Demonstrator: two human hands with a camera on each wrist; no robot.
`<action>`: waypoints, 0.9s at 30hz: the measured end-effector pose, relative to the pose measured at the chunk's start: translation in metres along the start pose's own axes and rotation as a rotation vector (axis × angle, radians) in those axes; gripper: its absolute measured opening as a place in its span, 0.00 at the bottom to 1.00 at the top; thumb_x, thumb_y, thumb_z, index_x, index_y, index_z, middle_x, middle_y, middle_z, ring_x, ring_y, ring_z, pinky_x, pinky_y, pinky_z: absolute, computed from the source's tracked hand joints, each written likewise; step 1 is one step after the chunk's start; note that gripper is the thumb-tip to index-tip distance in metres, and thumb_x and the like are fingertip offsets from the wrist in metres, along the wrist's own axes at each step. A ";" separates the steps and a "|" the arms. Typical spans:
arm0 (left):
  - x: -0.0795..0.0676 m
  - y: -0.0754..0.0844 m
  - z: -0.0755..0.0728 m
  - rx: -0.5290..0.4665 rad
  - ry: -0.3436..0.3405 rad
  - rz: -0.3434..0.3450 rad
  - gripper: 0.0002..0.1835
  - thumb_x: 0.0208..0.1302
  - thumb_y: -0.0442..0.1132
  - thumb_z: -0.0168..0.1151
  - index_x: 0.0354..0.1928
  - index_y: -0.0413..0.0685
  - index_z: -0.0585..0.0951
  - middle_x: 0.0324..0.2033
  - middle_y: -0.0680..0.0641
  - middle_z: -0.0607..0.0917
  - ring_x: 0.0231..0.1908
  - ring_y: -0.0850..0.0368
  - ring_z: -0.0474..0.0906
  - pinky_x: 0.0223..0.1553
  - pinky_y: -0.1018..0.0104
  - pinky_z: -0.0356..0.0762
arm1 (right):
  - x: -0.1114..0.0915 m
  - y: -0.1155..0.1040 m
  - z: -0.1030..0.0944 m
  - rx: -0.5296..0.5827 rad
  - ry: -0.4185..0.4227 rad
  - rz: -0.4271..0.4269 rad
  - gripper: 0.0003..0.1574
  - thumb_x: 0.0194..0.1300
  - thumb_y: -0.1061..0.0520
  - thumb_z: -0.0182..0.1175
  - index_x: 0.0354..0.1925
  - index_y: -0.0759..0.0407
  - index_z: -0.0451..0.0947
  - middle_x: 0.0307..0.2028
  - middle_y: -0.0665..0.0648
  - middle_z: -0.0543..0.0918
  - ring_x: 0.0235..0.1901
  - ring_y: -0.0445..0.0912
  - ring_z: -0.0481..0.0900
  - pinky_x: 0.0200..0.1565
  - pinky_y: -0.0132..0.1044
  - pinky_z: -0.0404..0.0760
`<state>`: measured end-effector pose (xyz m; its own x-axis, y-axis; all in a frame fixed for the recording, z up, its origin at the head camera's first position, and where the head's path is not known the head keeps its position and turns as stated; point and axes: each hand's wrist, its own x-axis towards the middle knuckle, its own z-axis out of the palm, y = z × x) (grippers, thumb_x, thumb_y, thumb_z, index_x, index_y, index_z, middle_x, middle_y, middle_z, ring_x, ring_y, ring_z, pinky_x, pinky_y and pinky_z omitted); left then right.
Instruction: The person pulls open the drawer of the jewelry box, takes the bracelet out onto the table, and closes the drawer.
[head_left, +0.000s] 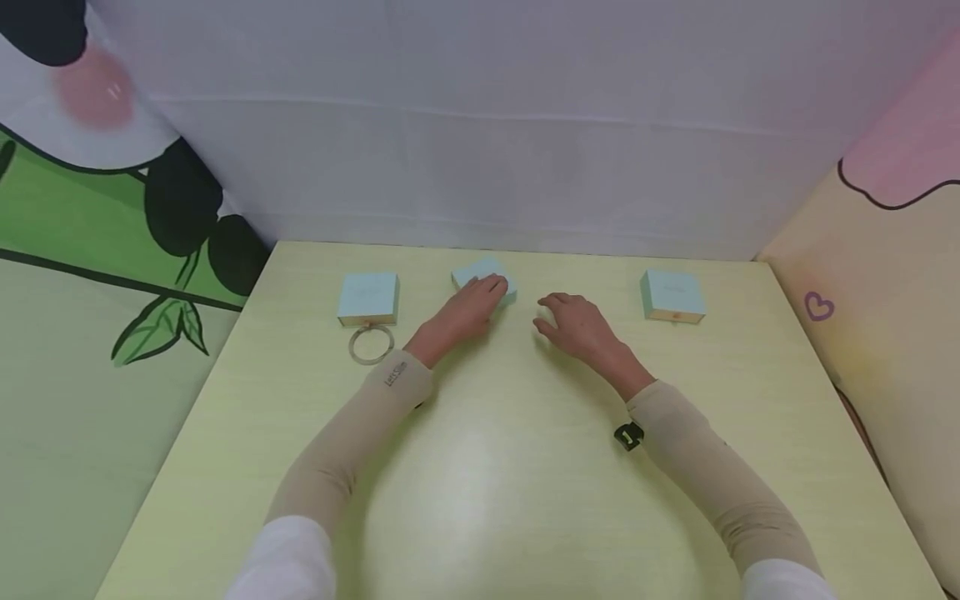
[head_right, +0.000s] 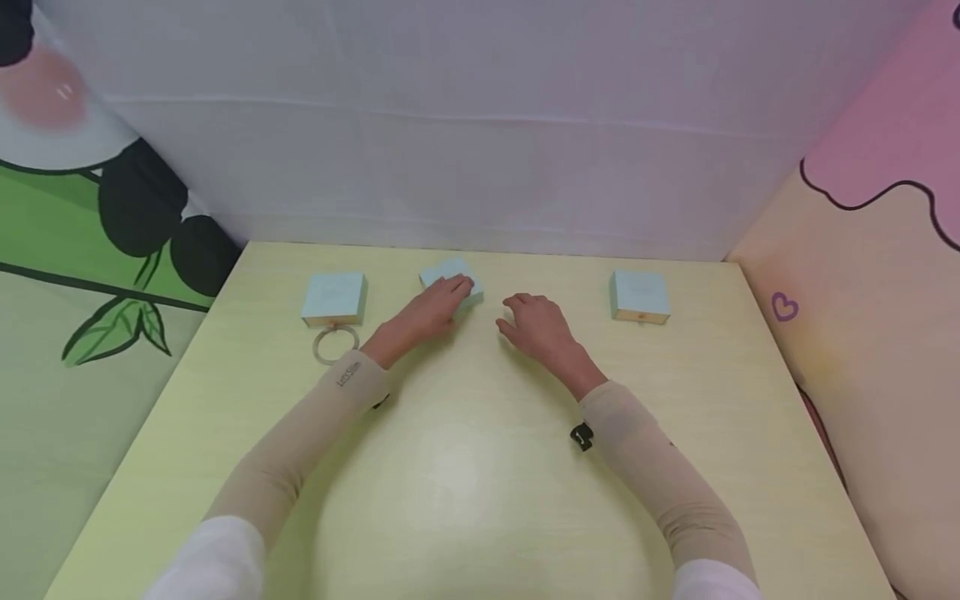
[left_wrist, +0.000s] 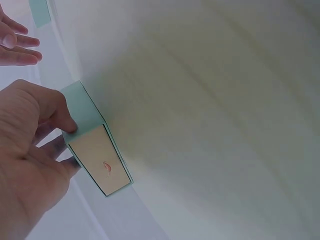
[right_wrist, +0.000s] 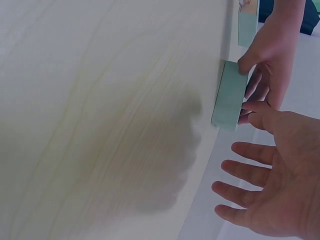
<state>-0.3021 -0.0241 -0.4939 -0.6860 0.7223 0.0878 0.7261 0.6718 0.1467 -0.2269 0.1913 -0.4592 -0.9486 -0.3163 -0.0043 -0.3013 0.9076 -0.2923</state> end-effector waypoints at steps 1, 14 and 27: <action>0.000 0.000 0.001 -0.004 0.000 0.005 0.26 0.51 0.17 0.51 0.53 0.42 0.65 0.57 0.44 0.70 0.59 0.47 0.66 0.64 0.47 0.61 | 0.000 0.000 0.000 0.000 0.000 0.001 0.29 0.69 0.46 0.52 0.61 0.62 0.71 0.61 0.63 0.72 0.59 0.60 0.70 0.59 0.52 0.68; 0.000 0.005 -0.004 0.088 -0.074 -0.151 0.33 0.72 0.54 0.42 0.71 0.44 0.55 0.71 0.41 0.55 0.71 0.43 0.47 0.69 0.46 0.45 | 0.000 -0.003 -0.001 -0.019 -0.041 0.016 0.30 0.70 0.43 0.51 0.62 0.60 0.70 0.62 0.61 0.72 0.59 0.59 0.70 0.60 0.52 0.68; 0.010 0.002 -0.001 0.134 -0.206 -0.237 0.36 0.75 0.55 0.30 0.74 0.38 0.41 0.74 0.40 0.40 0.73 0.46 0.34 0.71 0.51 0.37 | -0.002 -0.006 -0.007 -0.022 -0.041 -0.004 0.30 0.70 0.44 0.50 0.62 0.61 0.70 0.61 0.62 0.72 0.59 0.59 0.71 0.59 0.52 0.68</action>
<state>-0.3078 -0.0154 -0.4918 -0.8225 0.5521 -0.1366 0.5565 0.8308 0.0068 -0.2238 0.1885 -0.4510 -0.9429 -0.3305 -0.0421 -0.3075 0.9120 -0.2714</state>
